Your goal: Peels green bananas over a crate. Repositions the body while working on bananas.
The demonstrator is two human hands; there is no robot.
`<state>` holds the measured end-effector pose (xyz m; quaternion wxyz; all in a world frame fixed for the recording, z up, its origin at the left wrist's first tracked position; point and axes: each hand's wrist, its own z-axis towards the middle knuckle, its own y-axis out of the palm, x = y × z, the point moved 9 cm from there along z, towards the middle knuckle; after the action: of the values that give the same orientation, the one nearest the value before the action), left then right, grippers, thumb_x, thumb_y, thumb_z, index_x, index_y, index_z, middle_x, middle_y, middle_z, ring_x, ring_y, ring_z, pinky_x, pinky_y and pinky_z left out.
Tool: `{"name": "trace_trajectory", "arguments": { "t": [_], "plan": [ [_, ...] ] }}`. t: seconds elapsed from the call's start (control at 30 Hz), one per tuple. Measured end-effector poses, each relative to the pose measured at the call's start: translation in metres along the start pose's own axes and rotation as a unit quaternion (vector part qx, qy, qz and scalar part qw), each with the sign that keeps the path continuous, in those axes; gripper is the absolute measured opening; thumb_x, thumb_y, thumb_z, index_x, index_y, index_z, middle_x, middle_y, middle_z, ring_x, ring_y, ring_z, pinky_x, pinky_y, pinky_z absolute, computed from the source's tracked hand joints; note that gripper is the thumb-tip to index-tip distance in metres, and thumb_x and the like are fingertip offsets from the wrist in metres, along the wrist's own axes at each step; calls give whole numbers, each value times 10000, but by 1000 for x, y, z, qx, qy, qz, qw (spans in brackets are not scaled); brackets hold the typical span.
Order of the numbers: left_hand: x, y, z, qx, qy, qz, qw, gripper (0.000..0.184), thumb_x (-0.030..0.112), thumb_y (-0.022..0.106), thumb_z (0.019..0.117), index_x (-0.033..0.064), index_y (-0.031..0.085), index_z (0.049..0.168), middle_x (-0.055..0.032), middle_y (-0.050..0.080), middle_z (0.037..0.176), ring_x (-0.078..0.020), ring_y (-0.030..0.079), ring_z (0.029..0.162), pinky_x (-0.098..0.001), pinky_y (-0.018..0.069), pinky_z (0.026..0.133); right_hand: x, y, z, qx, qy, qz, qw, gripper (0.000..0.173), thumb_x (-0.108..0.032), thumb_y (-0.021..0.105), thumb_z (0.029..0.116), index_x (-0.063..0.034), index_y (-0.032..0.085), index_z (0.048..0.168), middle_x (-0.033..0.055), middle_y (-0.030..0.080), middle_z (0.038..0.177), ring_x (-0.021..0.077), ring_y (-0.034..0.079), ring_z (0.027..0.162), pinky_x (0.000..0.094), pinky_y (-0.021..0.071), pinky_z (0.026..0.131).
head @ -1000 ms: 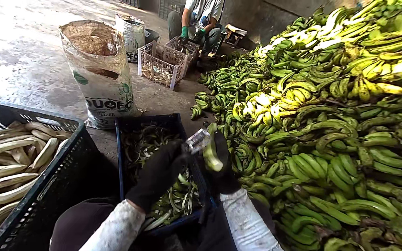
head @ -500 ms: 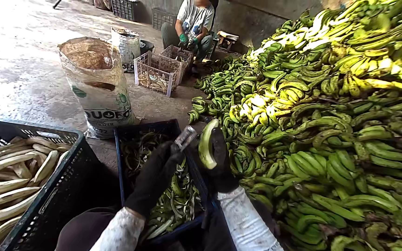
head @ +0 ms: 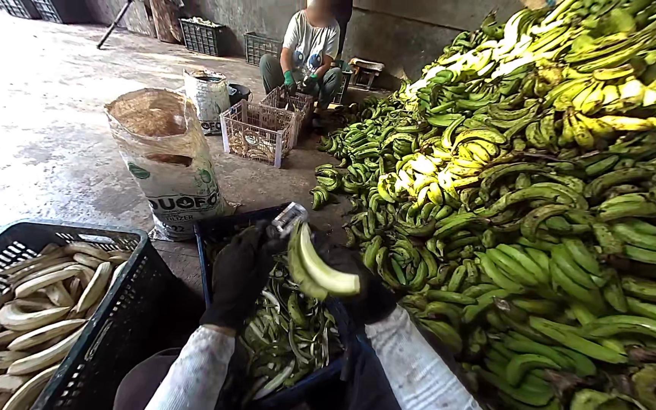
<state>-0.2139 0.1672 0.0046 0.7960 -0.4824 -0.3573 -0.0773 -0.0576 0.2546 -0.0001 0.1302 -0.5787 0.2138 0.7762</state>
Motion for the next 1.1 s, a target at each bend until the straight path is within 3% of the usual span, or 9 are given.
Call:
{"name": "trace_trajectory", "arguments": {
  "t": [0.1,0.23,0.37,0.57,0.67,0.8,0.97,1.03,1.1],
  "plan": [
    [-19,0,4,-25,-59,-68,996,574,578,395,1048,224,545,1473,-129,650,1322,-311,632,1197,-594,486,1001,3,-5,0,69,53,2,996,341,-220,394,1059,-57,553,1313,24,680,1049,80,660,914,269,578,816],
    [11,16,-7,-21,38,-134,990,610,588,381,1041,178,578,1449,-98,669,1296,-224,636,1196,-504,511,1023,-3,-39,16,207,-8,54,977,455,-323,526,1009,-107,485,1408,100,665,1095,170,672,933,360,588,817],
    [37,24,-23,61,120,-102,986,648,601,391,1035,136,607,1430,-151,706,1175,-297,683,1044,-544,552,888,-13,-53,22,298,-81,104,945,323,-385,514,1032,-155,558,1255,40,654,906,136,662,765,343,593,671],
    [46,18,-37,147,134,-9,980,573,488,556,956,124,649,1389,-217,697,1130,-410,667,1037,-596,519,894,-20,-65,26,405,-146,229,873,254,-375,480,1055,-172,553,1192,34,635,925,141,659,796,353,581,664],
    [40,18,-33,143,131,1,981,550,473,529,970,133,655,1382,-219,701,1123,-407,672,1026,-595,520,888,-20,-63,22,367,-121,81,919,297,-384,445,1063,-148,563,1202,9,615,884,98,629,748,300,565,651],
    [19,17,-12,62,98,-29,993,577,546,403,1036,191,597,1447,-160,699,1196,-359,648,1127,-622,465,1008,-11,-36,21,157,-1,-39,987,311,-282,440,1063,-103,572,1279,29,663,967,99,651,851,303,572,776],
    [-9,35,3,-66,11,-4,998,539,527,334,1061,255,576,1458,-104,679,1279,-301,639,1183,-575,485,1004,15,-9,-3,-44,190,-164,967,429,-320,549,1005,-85,560,1364,39,673,1121,95,652,971,311,559,865],
    [-15,41,4,-85,-27,-16,996,534,536,337,1064,255,577,1450,-85,661,1317,-278,629,1205,-556,488,1012,23,-15,-7,-24,190,-123,974,474,-310,532,1012,-61,506,1414,59,663,1168,113,657,1005,318,566,881],
    [-13,47,3,-88,-25,-35,995,576,578,324,1054,253,559,1467,-93,656,1323,-278,625,1212,-554,489,1013,32,-35,-7,70,149,-10,986,389,-304,531,1001,-64,549,1306,63,680,1037,130,672,901,322,585,801]
  ]
}}
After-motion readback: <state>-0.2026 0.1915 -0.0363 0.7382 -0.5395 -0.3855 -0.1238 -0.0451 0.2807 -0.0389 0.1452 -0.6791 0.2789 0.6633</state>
